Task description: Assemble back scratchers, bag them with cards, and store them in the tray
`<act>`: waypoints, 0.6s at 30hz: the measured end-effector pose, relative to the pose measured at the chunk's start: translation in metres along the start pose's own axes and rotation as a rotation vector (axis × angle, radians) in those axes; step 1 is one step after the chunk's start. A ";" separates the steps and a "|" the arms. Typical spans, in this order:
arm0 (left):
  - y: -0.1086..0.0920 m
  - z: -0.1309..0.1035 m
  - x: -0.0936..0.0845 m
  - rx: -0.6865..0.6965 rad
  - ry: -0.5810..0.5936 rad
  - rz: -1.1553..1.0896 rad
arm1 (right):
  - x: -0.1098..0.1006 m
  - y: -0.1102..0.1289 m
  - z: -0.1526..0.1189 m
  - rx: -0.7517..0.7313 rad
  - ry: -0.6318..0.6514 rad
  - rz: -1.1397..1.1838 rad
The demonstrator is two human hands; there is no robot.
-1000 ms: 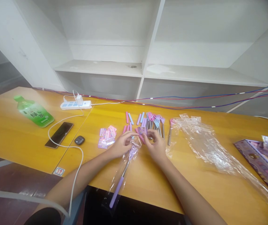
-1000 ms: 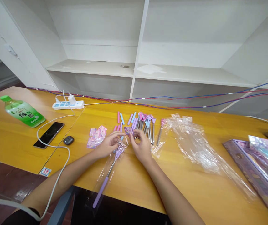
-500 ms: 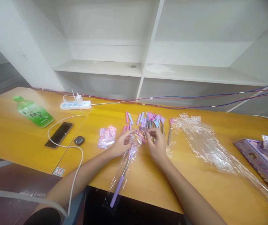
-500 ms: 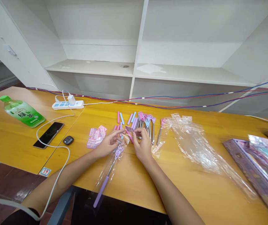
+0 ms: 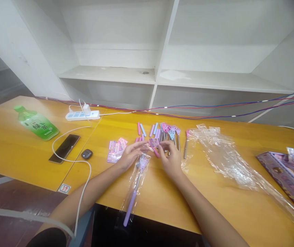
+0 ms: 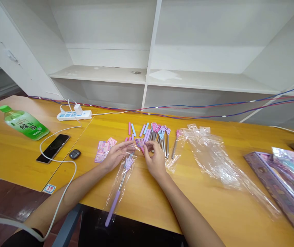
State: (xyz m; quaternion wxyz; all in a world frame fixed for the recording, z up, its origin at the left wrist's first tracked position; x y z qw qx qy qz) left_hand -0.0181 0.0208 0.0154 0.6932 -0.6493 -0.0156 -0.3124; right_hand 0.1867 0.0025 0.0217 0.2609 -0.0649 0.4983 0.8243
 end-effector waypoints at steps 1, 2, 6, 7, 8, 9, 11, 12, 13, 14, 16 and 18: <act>-0.001 0.000 0.001 0.006 -0.004 -0.018 | 0.000 0.000 0.000 0.001 -0.001 0.002; -0.001 0.000 0.002 0.019 -0.007 -0.036 | 0.000 0.000 0.000 0.001 0.000 0.003; -0.001 0.001 0.003 0.036 -0.018 -0.092 | 0.001 -0.001 0.000 0.013 0.023 -0.003; -0.001 0.001 0.003 0.024 -0.017 -0.098 | 0.001 -0.002 0.000 0.018 0.030 -0.003; -0.001 0.001 0.002 0.011 -0.017 -0.103 | 0.001 -0.002 0.000 0.022 0.037 0.000; -0.001 0.001 0.002 -0.001 -0.016 -0.107 | 0.001 -0.002 0.000 0.023 0.043 0.003; -0.001 0.001 0.002 -0.007 -0.016 -0.114 | 0.002 -0.002 0.001 0.019 0.056 0.011; -0.001 0.001 0.002 -0.007 -0.016 -0.116 | 0.002 -0.002 0.001 0.015 0.060 0.014; -0.001 0.001 0.002 -0.009 -0.017 -0.118 | 0.002 -0.002 0.001 0.009 0.061 0.016; -0.001 0.001 0.002 -0.011 -0.020 -0.121 | 0.002 -0.002 0.001 0.002 0.060 0.016; -0.001 0.001 0.002 -0.017 -0.029 -0.134 | 0.002 -0.002 0.001 -0.017 0.063 0.009; -0.001 0.001 0.003 -0.022 -0.031 -0.150 | 0.001 -0.002 0.001 -0.035 0.079 -0.008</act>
Point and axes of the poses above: each hand's wrist, its own z-axis towards the middle knuckle, its own x-axis out of the palm, y = z × x, the point moved 1 cm from there along z, towards the middle knuckle, and after that the axes turned 5 degrees about x, right-handed, at the moved point
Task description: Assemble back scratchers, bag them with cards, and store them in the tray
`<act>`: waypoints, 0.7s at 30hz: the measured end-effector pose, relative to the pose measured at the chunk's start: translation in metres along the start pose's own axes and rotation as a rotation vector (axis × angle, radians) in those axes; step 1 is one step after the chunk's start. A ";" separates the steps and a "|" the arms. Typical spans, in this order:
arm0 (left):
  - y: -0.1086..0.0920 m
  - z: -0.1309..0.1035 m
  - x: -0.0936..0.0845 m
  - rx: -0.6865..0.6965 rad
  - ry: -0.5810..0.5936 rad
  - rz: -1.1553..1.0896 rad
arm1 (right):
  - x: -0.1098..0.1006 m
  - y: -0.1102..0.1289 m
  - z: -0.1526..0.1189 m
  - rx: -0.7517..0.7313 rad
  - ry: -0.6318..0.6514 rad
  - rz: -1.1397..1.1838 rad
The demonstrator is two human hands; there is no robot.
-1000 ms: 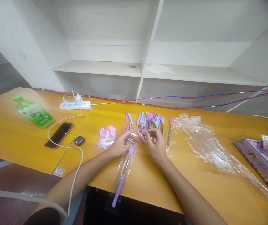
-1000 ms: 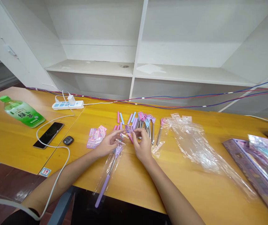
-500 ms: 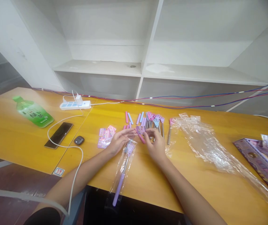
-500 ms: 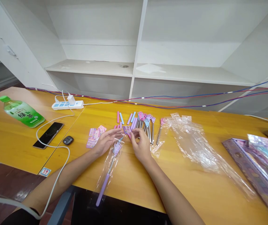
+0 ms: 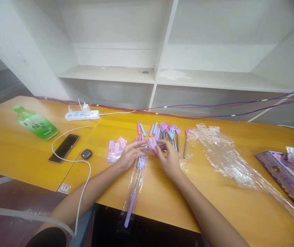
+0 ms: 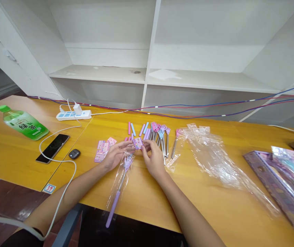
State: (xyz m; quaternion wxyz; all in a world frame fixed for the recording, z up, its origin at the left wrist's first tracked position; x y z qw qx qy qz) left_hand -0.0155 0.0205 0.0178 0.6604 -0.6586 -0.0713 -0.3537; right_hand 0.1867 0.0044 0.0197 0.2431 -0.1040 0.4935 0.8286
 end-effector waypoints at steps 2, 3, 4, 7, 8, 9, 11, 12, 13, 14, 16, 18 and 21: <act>-0.001 0.000 0.002 0.001 0.004 -0.009 | 0.000 0.000 0.000 -0.016 0.021 -0.017; -0.001 0.000 0.002 0.000 0.007 -0.011 | 0.000 0.000 0.000 -0.023 0.030 -0.023; -0.002 0.000 0.003 0.000 0.010 -0.013 | -0.001 0.000 0.000 -0.029 0.038 -0.026; -0.003 -0.001 0.005 -0.013 0.006 -0.019 | -0.001 0.001 0.000 -0.039 0.054 -0.031; -0.003 -0.001 0.005 -0.018 0.003 -0.021 | -0.002 0.001 0.000 -0.040 0.058 -0.034; -0.002 -0.001 0.004 -0.023 0.001 -0.022 | -0.002 0.002 0.000 -0.042 0.062 -0.037; -0.002 -0.001 0.003 -0.028 0.006 -0.025 | -0.003 0.002 0.000 -0.047 0.064 -0.044; -0.001 -0.001 0.003 -0.030 0.013 -0.024 | -0.003 0.002 0.000 -0.050 0.066 -0.048; -0.001 -0.001 0.002 -0.035 0.021 -0.021 | -0.003 0.003 0.000 -0.054 0.069 -0.054; 0.000 -0.001 0.001 -0.040 0.030 -0.017 | -0.003 0.003 0.000 -0.060 0.071 -0.060; 0.001 0.000 0.000 -0.048 0.044 -0.013 | -0.003 0.004 0.000 -0.073 0.078 -0.069; 0.003 0.000 -0.002 -0.051 0.049 -0.017 | -0.004 0.006 0.000 -0.086 0.081 -0.070; 0.005 0.000 -0.004 -0.051 0.042 -0.027 | -0.003 0.007 -0.001 -0.095 0.085 -0.064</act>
Point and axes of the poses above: each hand's wrist, its own z-axis towards the middle knuckle, its own x-axis out of the palm, y = z × x, the point moved 1 cm from there along z, towards the middle knuckle, and after that the axes turned 5 degrees about x, right-handed, at the moved point
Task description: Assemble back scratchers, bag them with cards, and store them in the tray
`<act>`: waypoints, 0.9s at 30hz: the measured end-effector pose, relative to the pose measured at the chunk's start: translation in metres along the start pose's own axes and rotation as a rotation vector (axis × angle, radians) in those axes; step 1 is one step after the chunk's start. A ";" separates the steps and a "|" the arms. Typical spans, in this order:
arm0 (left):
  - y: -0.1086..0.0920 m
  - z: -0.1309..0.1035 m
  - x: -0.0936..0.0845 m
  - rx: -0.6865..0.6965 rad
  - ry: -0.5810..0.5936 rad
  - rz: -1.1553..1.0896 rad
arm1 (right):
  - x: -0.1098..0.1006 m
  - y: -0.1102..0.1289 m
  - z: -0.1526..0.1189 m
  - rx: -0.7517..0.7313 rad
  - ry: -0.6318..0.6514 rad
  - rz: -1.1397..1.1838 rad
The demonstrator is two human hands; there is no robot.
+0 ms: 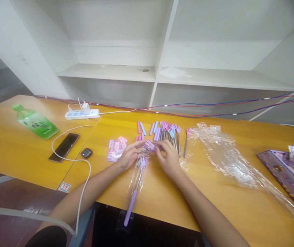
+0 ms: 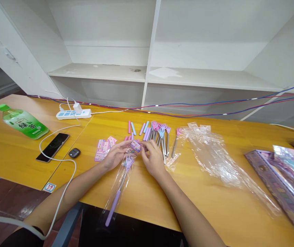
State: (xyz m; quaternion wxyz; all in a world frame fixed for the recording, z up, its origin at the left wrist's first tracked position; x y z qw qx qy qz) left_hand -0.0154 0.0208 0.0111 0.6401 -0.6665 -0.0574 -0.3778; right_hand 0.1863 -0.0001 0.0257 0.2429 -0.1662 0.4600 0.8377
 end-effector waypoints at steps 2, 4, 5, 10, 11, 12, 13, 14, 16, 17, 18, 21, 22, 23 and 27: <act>0.001 0.000 -0.001 -0.002 -0.004 -0.002 | 0.000 0.000 0.000 0.002 0.003 0.002; 0.002 0.000 -0.001 0.002 -0.008 0.000 | 0.000 -0.001 -0.001 0.006 0.006 -0.001; 0.002 0.000 -0.002 0.005 -0.009 0.001 | 0.000 -0.001 -0.001 0.007 0.007 -0.003; 0.004 0.000 -0.004 0.001 0.005 0.008 | 0.000 -0.003 -0.001 0.014 0.011 -0.002; 0.004 0.000 -0.004 0.000 0.006 0.010 | 0.000 -0.003 -0.001 0.014 0.012 -0.002; 0.004 -0.001 -0.004 0.001 0.004 0.013 | 0.000 -0.003 -0.001 0.015 0.013 -0.001; 0.003 -0.001 -0.004 0.002 0.003 0.017 | 0.000 -0.003 -0.001 0.016 0.015 0.000; 0.003 -0.001 -0.003 0.003 0.008 0.021 | 0.000 -0.004 0.000 0.016 0.020 0.002; 0.001 -0.001 -0.001 0.005 0.035 0.032 | 0.000 -0.004 0.000 0.010 0.037 0.003; 0.000 -0.002 0.001 0.006 0.051 0.037 | 0.001 -0.004 0.001 0.005 0.046 0.002; -0.001 -0.002 0.002 0.008 0.065 0.040 | 0.001 -0.004 0.001 -0.001 0.054 0.001; -0.002 -0.002 0.003 0.009 0.066 0.042 | 0.001 -0.004 0.001 -0.004 0.061 0.004; -0.001 -0.002 0.003 0.007 0.057 0.040 | 0.001 -0.004 0.001 -0.004 0.060 0.008; -0.001 -0.002 0.003 0.005 0.046 0.038 | 0.001 -0.004 0.001 -0.005 0.057 0.013; -0.001 -0.002 0.004 0.021 0.008 0.033 | 0.002 -0.003 0.000 -0.022 0.046 0.012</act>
Point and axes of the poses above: each hand's wrist, its own z-axis towards the middle knuckle, its own x-axis out of the palm, y = z × x, the point moved 1 cm from there along z, towards the middle knuckle, and after that the axes turned 5 degrees about x, right-handed, at the moved point
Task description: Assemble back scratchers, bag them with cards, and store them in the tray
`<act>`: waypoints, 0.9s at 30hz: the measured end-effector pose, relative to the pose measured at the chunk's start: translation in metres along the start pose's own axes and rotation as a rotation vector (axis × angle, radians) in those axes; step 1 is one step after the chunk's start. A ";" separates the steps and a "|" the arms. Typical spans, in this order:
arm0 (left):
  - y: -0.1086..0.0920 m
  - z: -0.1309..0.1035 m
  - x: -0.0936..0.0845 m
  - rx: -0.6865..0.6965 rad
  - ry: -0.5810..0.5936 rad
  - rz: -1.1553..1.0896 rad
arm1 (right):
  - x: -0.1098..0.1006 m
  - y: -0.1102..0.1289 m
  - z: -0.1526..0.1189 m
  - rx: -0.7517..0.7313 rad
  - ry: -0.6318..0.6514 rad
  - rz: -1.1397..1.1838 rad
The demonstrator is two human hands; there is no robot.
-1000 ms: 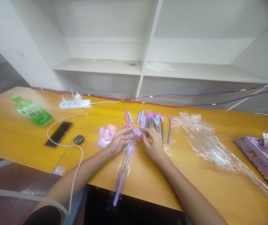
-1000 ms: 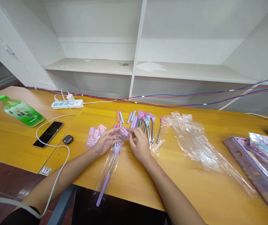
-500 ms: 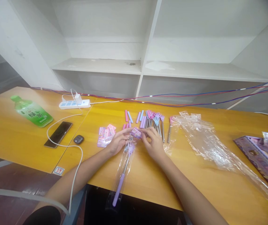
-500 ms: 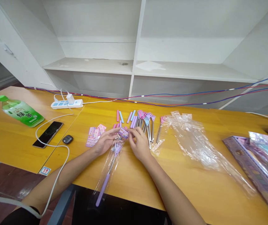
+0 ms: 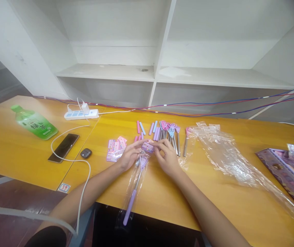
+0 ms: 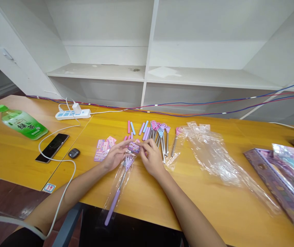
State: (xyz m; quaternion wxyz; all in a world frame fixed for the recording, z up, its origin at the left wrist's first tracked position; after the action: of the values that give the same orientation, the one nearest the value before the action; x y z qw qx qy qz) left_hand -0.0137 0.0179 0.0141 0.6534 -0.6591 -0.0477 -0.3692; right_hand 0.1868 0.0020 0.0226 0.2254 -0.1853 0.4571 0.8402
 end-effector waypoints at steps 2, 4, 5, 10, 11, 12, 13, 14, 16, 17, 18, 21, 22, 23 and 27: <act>-0.001 0.000 0.001 0.005 -0.006 0.003 | 0.001 -0.001 0.000 -0.010 0.002 -0.005; -0.001 0.000 0.001 -0.001 -0.010 0.003 | 0.001 -0.001 -0.001 -0.017 0.009 -0.007; -0.002 0.000 0.002 -0.004 -0.013 0.002 | 0.002 -0.002 -0.001 -0.021 0.009 -0.006; -0.002 0.000 0.002 0.002 -0.024 -0.002 | 0.001 -0.002 -0.001 -0.064 -0.002 -0.014; -0.002 0.000 0.003 0.003 -0.020 -0.002 | 0.001 -0.001 -0.001 -0.069 -0.003 -0.016; -0.003 0.000 0.003 0.005 -0.016 -0.002 | 0.001 -0.001 -0.001 -0.070 -0.006 -0.016; -0.003 0.000 0.004 0.006 -0.012 -0.003 | 0.001 0.000 -0.002 -0.068 -0.010 -0.017; -0.004 0.000 0.004 0.008 -0.014 -0.005 | 0.001 0.000 -0.002 -0.063 -0.014 -0.018; -0.006 0.000 0.005 0.012 -0.035 -0.010 | 0.001 0.000 -0.002 -0.053 -0.021 -0.020; -0.007 0.000 0.005 0.016 -0.051 -0.010 | 0.001 0.000 -0.003 -0.049 -0.023 -0.023; -0.008 0.000 0.005 0.021 -0.067 -0.008 | 0.001 0.000 -0.003 -0.045 -0.021 -0.024; -0.009 0.000 0.004 0.033 -0.077 -0.006 | 0.001 0.000 -0.003 -0.020 -0.005 -0.018; -0.008 0.000 0.004 0.036 -0.067 -0.009 | 0.001 0.000 -0.003 -0.010 0.001 -0.011; -0.008 0.000 0.003 0.038 -0.056 -0.011 | 0.001 0.000 -0.003 0.000 0.008 -0.001; -0.006 0.000 0.002 0.041 -0.031 -0.006 | 0.001 0.000 -0.003 0.038 0.052 0.039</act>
State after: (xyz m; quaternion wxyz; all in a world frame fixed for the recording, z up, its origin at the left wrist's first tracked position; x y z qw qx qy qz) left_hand -0.0156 0.0179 0.0205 0.6649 -0.6510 -0.0675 -0.3598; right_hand 0.1862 -0.0002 0.0211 0.2004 -0.1939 0.4822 0.8305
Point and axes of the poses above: each hand's wrist, its own z-axis towards the middle knuckle, its own x-axis out of the palm, y = z × x, the point moved 1 cm from there along z, towards the middle knuckle, and after that the axes turned 5 degrees about x, right-handed, at the moved point
